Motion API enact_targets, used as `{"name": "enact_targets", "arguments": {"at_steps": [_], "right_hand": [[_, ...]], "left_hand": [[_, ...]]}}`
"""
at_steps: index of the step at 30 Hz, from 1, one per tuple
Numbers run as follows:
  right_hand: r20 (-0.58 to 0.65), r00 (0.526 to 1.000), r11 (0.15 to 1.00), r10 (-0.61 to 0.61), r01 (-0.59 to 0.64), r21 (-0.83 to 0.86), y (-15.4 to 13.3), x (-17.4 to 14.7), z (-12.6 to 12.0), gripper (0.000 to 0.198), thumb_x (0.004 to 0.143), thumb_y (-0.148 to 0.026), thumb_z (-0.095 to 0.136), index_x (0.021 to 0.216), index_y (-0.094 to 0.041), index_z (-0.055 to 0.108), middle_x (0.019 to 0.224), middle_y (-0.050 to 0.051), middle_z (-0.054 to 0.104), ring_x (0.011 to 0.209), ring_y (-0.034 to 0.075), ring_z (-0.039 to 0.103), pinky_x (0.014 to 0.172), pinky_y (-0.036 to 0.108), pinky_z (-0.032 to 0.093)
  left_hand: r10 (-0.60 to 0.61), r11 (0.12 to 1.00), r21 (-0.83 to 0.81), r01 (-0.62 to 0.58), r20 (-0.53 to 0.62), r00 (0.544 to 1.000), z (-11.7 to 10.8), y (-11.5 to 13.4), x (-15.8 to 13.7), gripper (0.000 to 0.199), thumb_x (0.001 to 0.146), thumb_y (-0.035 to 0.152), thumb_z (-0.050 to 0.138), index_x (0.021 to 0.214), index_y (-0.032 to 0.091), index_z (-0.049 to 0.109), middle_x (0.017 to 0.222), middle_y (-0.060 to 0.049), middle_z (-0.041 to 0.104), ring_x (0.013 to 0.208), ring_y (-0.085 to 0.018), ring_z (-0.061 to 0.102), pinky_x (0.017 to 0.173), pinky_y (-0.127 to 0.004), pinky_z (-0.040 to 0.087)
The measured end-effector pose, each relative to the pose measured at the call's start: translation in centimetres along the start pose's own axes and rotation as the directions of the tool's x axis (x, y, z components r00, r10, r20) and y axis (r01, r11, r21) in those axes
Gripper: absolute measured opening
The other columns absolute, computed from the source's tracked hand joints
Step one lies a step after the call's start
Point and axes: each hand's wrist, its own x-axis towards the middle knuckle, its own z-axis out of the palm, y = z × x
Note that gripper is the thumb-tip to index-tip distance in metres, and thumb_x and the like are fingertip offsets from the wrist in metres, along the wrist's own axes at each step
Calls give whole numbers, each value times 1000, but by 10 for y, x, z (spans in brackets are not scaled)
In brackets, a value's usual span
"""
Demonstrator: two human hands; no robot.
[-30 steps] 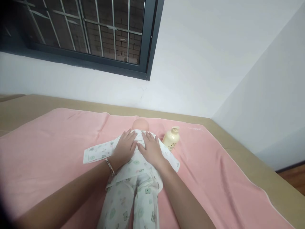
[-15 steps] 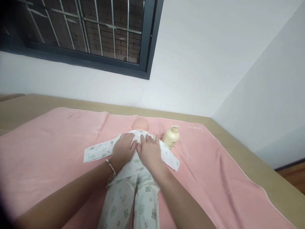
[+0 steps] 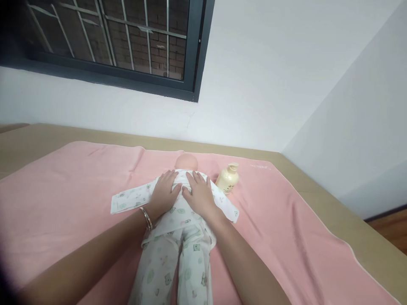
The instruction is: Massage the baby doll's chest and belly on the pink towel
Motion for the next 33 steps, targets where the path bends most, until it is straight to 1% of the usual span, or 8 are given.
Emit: {"name": "enact_targets", "arguments": {"at_steps": [7, 15, 21, 25, 29, 33], "right_hand": [[-7, 1000, 1000, 3, -3, -25, -2, -2, -2, 55, 98, -40, 36, 150, -23, 34, 157, 9, 32, 146, 25, 24, 118, 52, 10], [-44, 999, 991, 17, -22, -133, -7, -4, -1, 54, 99, -40, 34, 150, -21, 34, 154, 12, 37, 143, 26, 30, 118, 49, 13], [-67, 998, 985, 13, -24, -171, -8, -4, -1, 54, 99, -41, 33, 149, -20, 36, 151, 12, 41, 141, 26, 34, 117, 48, 13], [-93, 996, 981, 5, -22, -191, -9, -5, -1, 53, 99, -40, 34, 148, -19, 38, 149, 13, 45, 138, 27, 39, 117, 49, 13], [-149, 988, 971, 45, -78, -227, -17, -9, -2, 53, 98, -41, 35, 143, -14, 44, 143, 16, 51, 134, 29, 44, 117, 50, 11], [-185, 977, 957, 108, -152, -246, -23, -12, -3, 56, 97, -43, 36, 139, -8, 48, 135, 21, 56, 129, 30, 48, 116, 49, 13]], "left_hand": [[16, 1000, -4, -16, -33, 999, 2, -1, 0, 41, 90, 29, 46, 128, 13, 54, 135, -16, 57, 132, -32, 47, 113, -53, 34], [46, 999, -15, -47, -54, 997, 0, 0, 1, 38, 90, 27, 48, 124, 13, 56, 129, -16, 61, 125, -32, 51, 109, -54, 39], [52, 998, -22, -53, -44, 998, -3, 1, 2, 37, 90, 26, 48, 123, 12, 56, 127, -15, 62, 123, -31, 52, 109, -51, 39], [92, 995, -23, -93, -51, 994, -4, 0, 2, 33, 92, 25, 46, 120, 12, 58, 124, -15, 63, 118, -29, 54, 107, -50, 41], [162, 986, -17, -166, -127, 978, -3, 1, -1, 28, 93, 23, 44, 113, 13, 61, 118, -15, 64, 113, -27, 56, 103, -47, 46], [158, 985, -37, -167, -176, 972, -5, 3, -2, 24, 92, 22, 46, 108, 15, 63, 111, -13, 65, 107, -26, 57, 97, -45, 49]]}}
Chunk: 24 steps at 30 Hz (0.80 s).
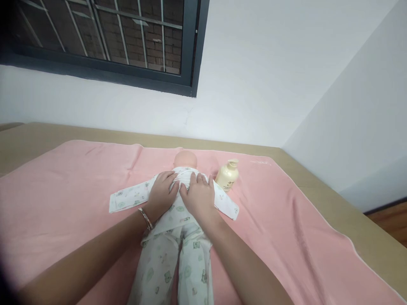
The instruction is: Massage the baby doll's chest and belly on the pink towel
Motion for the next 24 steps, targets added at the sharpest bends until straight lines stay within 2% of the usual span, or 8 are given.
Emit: {"name": "enact_targets", "arguments": {"at_steps": [3, 6, 12, 15, 20, 24], "right_hand": [[13, 1000, 1000, -7, 7, 14, 3, 2, 2, 57, 97, -44, 36, 139, -8, 48, 137, 21, 55, 131, 30, 47, 117, 49, 11], [76, 996, 996, -46, 39, 82, 11, 8, 7, 59, 97, -45, 35, 144, -10, 42, 145, 18, 47, 140, 28, 36, 118, 48, 11], [134, 983, 976, -125, 98, 196, 23, 15, 13, 59, 98, -43, 35, 149, -14, 34, 154, 14, 36, 145, 25, 26, 118, 50, 12], [139, 975, 966, -175, 143, 214, 24, 15, 10, 54, 99, -41, 35, 150, -21, 33, 156, 11, 33, 146, 26, 25, 117, 53, 12], [79, 974, 971, -211, 200, 128, 16, 11, 4, 50, 100, -37, 35, 146, -20, 40, 150, 13, 43, 140, 25, 36, 117, 49, 15], [8, 986, 986, -165, 165, 15, 5, 2, 0, 48, 100, -35, 33, 140, -16, 49, 139, 16, 55, 129, 26, 50, 117, 48, 15]], "left_hand": [[-36, 999, -14, 36, 21, 999, -1, 1, 1, 26, 90, 22, 47, 110, 14, 61, 111, -13, 65, 106, -27, 57, 96, -45, 50], [-57, 998, -15, 58, 66, 996, 0, 0, 3, 31, 89, 22, 46, 117, 14, 58, 116, -14, 64, 110, -28, 57, 99, -48, 48], [-28, 1000, -6, 29, 96, 995, 5, -6, 4, 36, 90, 24, 45, 122, 12, 56, 127, -15, 62, 122, -29, 53, 109, -51, 41], [18, 1000, -23, -16, 98, 995, 5, -7, 4, 34, 92, 23, 44, 121, 13, 57, 126, -14, 63, 120, -28, 55, 108, -50, 43], [82, 996, -25, -81, 45, 996, 1, -4, 4, 28, 92, 20, 44, 114, 17, 61, 114, -12, 68, 111, -26, 60, 99, -48, 50], [69, 997, 29, -70, 23, 997, -5, 3, 4, 21, 91, 20, 46, 102, 16, 63, 103, -12, 68, 101, -26, 61, 92, -44, 52]]}}
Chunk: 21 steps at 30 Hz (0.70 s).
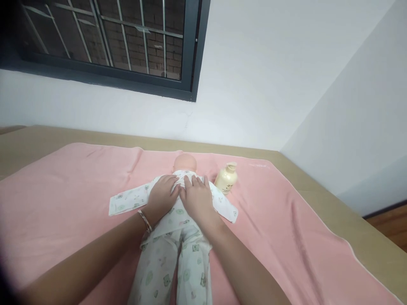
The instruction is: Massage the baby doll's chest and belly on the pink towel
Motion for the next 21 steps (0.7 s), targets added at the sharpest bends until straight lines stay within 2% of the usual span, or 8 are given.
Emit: {"name": "enact_targets", "arguments": {"at_steps": [3, 7, 10, 13, 17, 21], "right_hand": [[1, 997, 997, 76, -76, 1, -4, -3, -2, 51, 99, -39, 35, 141, -13, 48, 135, 18, 57, 128, 28, 50, 118, 49, 12], [74, 988, 987, 136, -142, 77, 2, 0, 1, 62, 97, -50, 35, 143, -10, 43, 140, 19, 53, 138, 28, 40, 118, 52, 7], [129, 984, 981, 126, -142, 131, 12, 5, 6, 67, 97, -55, 34, 146, -10, 38, 149, 18, 43, 143, 27, 31, 119, 53, 3], [166, 983, 974, 84, -116, 195, 20, 9, 10, 68, 97, -55, 34, 150, -12, 32, 155, 13, 33, 147, 24, 23, 119, 50, 5], [169, 985, 982, 34, -64, 177, 23, 10, 8, 66, 98, -54, 33, 151, -15, 30, 157, 13, 31, 148, 23, 21, 119, 47, 9], [144, 989, 997, 7, -17, 73, 14, 5, 1, 62, 101, -49, 29, 150, -11, 33, 152, 17, 39, 144, 25, 30, 119, 47, 11]], "left_hand": [[-39, 999, 36, 39, 24, 999, -3, 3, 0, 19, 90, 21, 47, 98, 14, 63, 100, -12, 68, 96, -27, 60, 88, -44, 53], [-74, 996, 45, 71, 60, 995, 1, -1, 0, 28, 90, 21, 45, 112, 12, 61, 112, -14, 67, 107, -29, 59, 96, -47, 49], [-72, 997, 33, 69, 87, 994, 6, -6, 0, 35, 92, 22, 44, 123, 12, 57, 126, -15, 63, 120, -30, 55, 106, -50, 43], [-45, 999, 33, 42, 115, 992, 8, -8, 0, 37, 94, 23, 41, 127, 12, 54, 131, -15, 60, 125, -30, 52, 108, -51, 40], [27, 999, 28, -30, 117, 993, 6, -7, 1, 31, 96, 20, 39, 120, 12, 57, 119, -13, 66, 114, -27, 57, 103, -47, 44], [79, 995, 60, -84, 89, 993, 3, -3, 2, 25, 96, 17, 39, 110, 13, 60, 105, -11, 68, 102, -25, 59, 93, -43, 49]]}}
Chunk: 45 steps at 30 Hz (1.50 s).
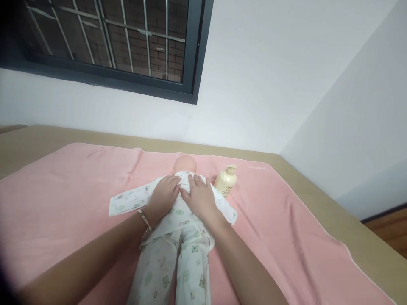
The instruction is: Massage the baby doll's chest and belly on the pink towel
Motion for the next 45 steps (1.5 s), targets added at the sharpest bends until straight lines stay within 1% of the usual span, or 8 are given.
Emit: {"name": "enact_targets", "arguments": {"at_steps": [7, 10, 17, 22, 28, 34, 39, 45], "right_hand": [[-95, 995, 988, 42, -56, -147, -17, -9, -2, 58, 100, -42, 31, 143, -5, 42, 134, 22, 57, 129, 28, 49, 118, 47, 10], [-77, 995, 991, 67, -75, -107, -15, -7, -2, 59, 99, -45, 32, 143, -7, 42, 136, 20, 56, 131, 28, 47, 118, 47, 9], [-24, 996, 996, 81, -80, 32, -1, -1, 2, 65, 97, -54, 33, 146, -11, 40, 147, 15, 47, 141, 27, 34, 118, 50, 4], [-11, 999, 993, 36, -35, 111, 8, 4, 7, 67, 97, -55, 36, 148, -11, 36, 151, 14, 41, 144, 26, 29, 119, 48, 9], [17, 999, 987, -33, 30, 155, 14, 6, 8, 63, 99, -54, 33, 151, -19, 31, 157, 12, 31, 147, 25, 22, 118, 50, 12], [-39, 998, 999, -51, 51, 6, -2, -1, 0, 53, 102, -44, 30, 147, -18, 38, 148, 15, 45, 140, 25, 37, 117, 49, 16], [-107, 994, 995, 32, -42, -95, -17, -8, -1, 51, 101, -39, 32, 142, -13, 46, 137, 19, 56, 129, 27, 50, 116, 49, 14], [-43, 996, 996, 77, -75, 43, -3, 0, 5, 61, 98, -51, 33, 147, -14, 38, 149, 14, 44, 142, 25, 34, 119, 50, 5]], "left_hand": [[-41, 996, 78, 41, -9, 999, -10, 11, -1, 19, 93, 15, 41, 87, 17, 59, 88, -9, 64, 87, -24, 57, 81, -40, 51], [-90, 993, 80, 91, -14, 996, -9, 11, -1, 18, 92, 15, 43, 87, 17, 60, 89, -9, 65, 88, -25, 58, 81, -40, 51], [-147, 988, 47, 149, -43, 988, -1, 4, -3, 24, 91, 22, 46, 108, 13, 61, 110, -13, 67, 106, -29, 58, 93, -45, 49], [-181, 984, 5, 181, 50, 982, -1, 0, -1, 31, 93, 25, 44, 118, 14, 58, 118, -14, 65, 112, -29, 57, 99, -47, 46], [-122, 990, -49, 129, 132, 984, -2, -3, 1, 36, 96, 23, 39, 128, 13, 52, 131, -13, 60, 124, -28, 52, 109, -49, 37], [-86, 993, -70, 92, 87, 993, -4, 0, 1, 27, 96, 19, 41, 115, 13, 59, 115, -12, 66, 111, -26, 57, 100, -45, 45], [-100, 994, -38, 102, 32, 994, -7, 5, -1, 19, 94, 17, 43, 100, 16, 61, 100, -10, 67, 98, -25, 59, 91, -43, 49], [-187, 982, -32, 186, -6, 982, -3, 3, -3, 22, 91, 21, 47, 109, 17, 60, 111, -11, 67, 106, -27, 59, 94, -45, 49]]}}
